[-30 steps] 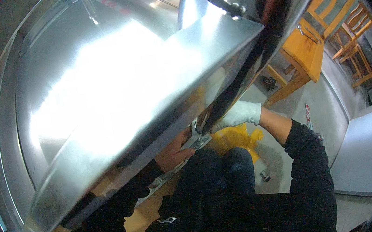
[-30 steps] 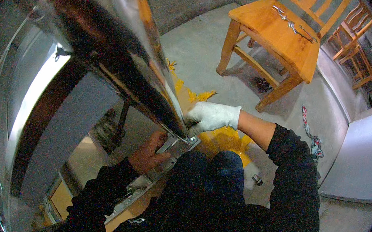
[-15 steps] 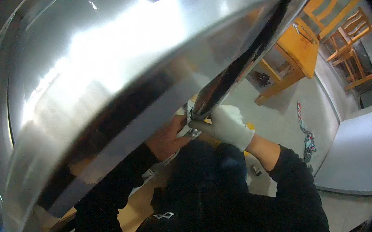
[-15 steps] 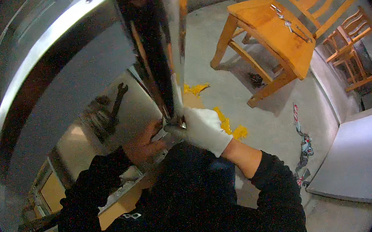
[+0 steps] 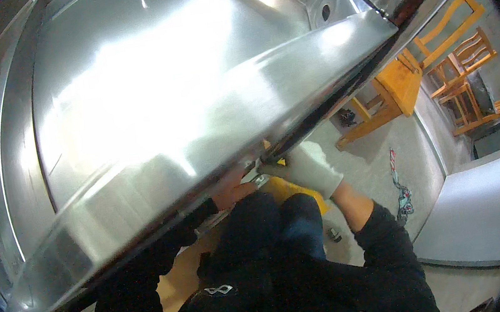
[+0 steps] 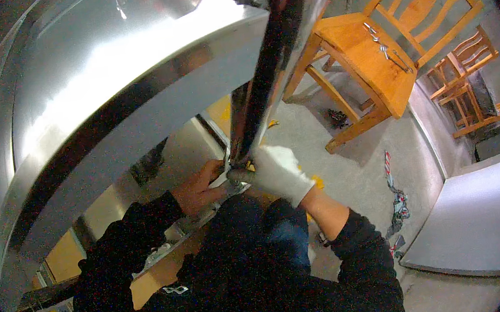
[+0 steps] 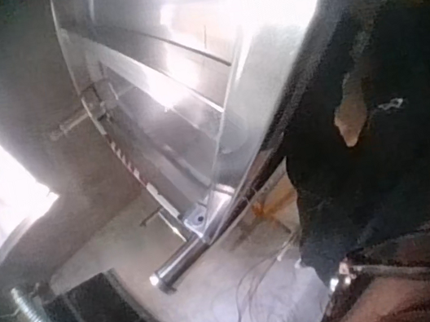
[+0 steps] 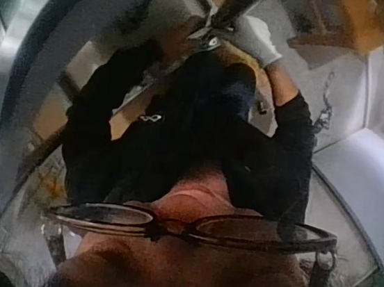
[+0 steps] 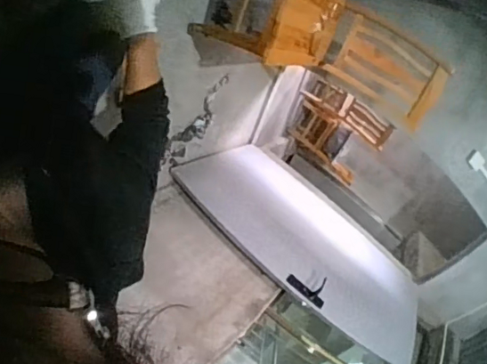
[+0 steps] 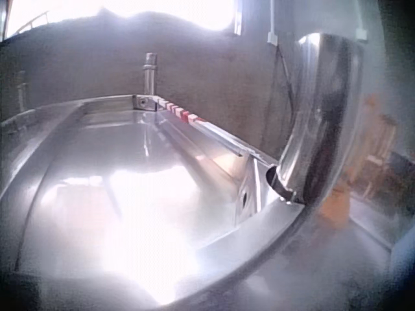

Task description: The person assembles a stainless steel frame by inserting a metal pole into a bracket and tightening it with a wrench. They work on the floor, securing the pole to the frame structure.

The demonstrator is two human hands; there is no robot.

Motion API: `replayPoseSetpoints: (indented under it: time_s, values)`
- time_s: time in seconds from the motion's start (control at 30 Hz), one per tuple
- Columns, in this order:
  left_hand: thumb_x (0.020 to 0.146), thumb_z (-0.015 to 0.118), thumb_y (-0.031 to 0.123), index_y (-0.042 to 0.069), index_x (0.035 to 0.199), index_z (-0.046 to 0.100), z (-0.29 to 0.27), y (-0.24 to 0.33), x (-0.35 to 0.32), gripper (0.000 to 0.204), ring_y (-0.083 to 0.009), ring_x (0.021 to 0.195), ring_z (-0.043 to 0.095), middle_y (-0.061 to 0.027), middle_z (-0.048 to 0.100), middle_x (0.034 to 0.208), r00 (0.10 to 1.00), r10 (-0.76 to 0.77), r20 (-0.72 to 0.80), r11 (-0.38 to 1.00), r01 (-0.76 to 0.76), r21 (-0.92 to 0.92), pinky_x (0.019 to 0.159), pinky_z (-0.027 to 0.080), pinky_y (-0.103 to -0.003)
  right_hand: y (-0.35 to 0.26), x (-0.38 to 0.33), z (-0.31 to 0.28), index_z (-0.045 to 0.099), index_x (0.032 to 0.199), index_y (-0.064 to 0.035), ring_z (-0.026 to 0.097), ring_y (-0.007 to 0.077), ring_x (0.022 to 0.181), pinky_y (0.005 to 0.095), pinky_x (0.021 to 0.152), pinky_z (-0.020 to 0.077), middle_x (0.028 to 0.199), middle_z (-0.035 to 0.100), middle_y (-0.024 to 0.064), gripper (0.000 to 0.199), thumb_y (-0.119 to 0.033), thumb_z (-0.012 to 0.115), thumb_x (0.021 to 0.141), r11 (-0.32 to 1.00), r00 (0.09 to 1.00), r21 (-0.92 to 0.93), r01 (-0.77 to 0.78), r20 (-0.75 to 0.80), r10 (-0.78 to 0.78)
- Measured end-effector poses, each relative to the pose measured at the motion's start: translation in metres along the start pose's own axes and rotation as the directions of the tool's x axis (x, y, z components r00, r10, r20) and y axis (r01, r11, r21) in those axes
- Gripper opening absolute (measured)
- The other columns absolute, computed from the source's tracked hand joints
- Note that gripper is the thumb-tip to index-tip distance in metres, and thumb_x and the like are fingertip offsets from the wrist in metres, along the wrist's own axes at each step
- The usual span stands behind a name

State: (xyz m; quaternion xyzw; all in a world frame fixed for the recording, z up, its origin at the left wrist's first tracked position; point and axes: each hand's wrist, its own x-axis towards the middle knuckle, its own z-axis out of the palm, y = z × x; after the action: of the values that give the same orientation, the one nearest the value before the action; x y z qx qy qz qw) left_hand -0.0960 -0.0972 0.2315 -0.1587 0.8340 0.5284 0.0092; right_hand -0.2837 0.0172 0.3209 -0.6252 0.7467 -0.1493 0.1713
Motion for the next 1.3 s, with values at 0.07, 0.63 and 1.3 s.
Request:
replayPoseSetpoints:
  time_s: [0.07, 0.63, 1.3]
  values:
    - [0.086, 0.054, 0.023, -0.001, 0.133, 0.025, -0.005, -0.001, -0.003, 0.06, -0.0284, 0.12, 0.043, -0.0211, 0.043, 0.129, 0.999, -0.025, 0.031, 1.0, 0.025, -0.008, 0.1, 0.033, -0.04, 0.006, 0.007, -0.012, 0.063, 0.093, -0.0089, 0.061, 0.0369, 0.077, 0.0426, 0.066, 0.0489, 0.081, 0.063, 0.019, 0.032, -0.037, 0.063, 0.078, 0.989, 0.988, 0.039, 0.14, 0.061, -0.142]
    - [0.087, 0.054, 0.018, -0.001, 0.134, 0.02, -0.015, 0.026, -0.02, 0.061, -0.0282, 0.121, 0.043, -0.0223, 0.043, 0.128, 0.995, -0.093, -0.031, 0.994, 0.091, -0.068, 0.1, 0.034, -0.042, 0.05, 0.044, -0.017, 0.06, 0.095, -0.0115, 0.058, 0.038, 0.073, 0.045, 0.064, 0.0472, 0.079, 0.06, 0.0177, 0.021, -0.029, 0.056, 0.084, 0.832, 0.813, 0.136, 0.538, 0.177, -0.554]
    - [0.084, 0.06, 0.024, 0.0, 0.13, 0.026, -0.022, 0.046, -0.01, 0.062, -0.0292, 0.111, 0.051, -0.023, 0.049, 0.123, 0.996, -0.086, 0.032, 0.971, 0.091, -0.222, 0.093, 0.039, -0.042, 0.033, 0.022, -0.001, 0.059, 0.097, -0.0079, 0.061, 0.0363, 0.079, 0.0413, 0.068, 0.0488, 0.083, 0.063, 0.0171, 0.039, -0.031, 0.074, 0.069, 0.92, 0.955, 0.274, 0.282, 0.013, -0.296]
